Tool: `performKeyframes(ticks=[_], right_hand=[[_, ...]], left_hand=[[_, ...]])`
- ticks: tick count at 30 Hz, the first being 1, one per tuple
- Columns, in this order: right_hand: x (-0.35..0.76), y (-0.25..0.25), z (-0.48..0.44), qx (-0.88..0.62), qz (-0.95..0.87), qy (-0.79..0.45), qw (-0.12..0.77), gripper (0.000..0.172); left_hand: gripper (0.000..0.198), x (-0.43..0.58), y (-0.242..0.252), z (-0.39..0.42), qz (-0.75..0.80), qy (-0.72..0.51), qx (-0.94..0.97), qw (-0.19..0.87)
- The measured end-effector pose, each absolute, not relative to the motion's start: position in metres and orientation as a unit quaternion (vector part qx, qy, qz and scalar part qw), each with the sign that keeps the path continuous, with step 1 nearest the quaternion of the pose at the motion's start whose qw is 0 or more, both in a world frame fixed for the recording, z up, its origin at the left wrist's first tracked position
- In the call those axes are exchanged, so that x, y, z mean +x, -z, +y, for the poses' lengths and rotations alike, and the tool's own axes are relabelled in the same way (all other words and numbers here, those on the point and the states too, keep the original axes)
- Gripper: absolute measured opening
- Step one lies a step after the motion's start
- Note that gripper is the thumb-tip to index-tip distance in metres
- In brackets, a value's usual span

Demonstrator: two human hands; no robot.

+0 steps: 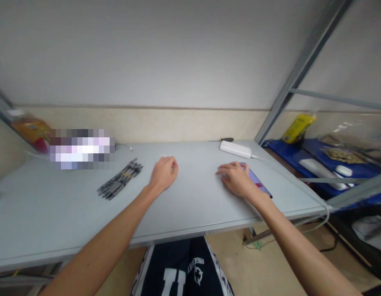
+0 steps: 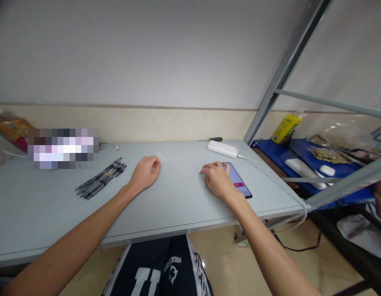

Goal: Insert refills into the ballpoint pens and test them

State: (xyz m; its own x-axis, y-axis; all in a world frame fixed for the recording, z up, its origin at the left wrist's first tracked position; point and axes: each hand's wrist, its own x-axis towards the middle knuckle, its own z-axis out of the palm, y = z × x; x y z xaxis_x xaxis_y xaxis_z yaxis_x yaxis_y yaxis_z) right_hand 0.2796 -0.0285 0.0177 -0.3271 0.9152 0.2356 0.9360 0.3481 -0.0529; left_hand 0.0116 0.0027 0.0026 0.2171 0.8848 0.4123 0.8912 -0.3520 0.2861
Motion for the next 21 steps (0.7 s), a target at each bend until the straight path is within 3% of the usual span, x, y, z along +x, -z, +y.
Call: performKeyframes(ticks=[7, 21], right_hand=[[0.242, -0.015, -0.038, -0.526, -0.837, 0.019, 0.146, 0.026], [0.214, 0.007, -0.037, -0.496, -0.84, -0.022, 0.219, 0.023]], left_hand=[[0.031, 0.003, -0.007, -0.001, -0.682, 0.18, -0.698, 0.125], [0.039, -0.019, -0.015, 0.001, -0.76, 0.091, -0.633, 0.116]])
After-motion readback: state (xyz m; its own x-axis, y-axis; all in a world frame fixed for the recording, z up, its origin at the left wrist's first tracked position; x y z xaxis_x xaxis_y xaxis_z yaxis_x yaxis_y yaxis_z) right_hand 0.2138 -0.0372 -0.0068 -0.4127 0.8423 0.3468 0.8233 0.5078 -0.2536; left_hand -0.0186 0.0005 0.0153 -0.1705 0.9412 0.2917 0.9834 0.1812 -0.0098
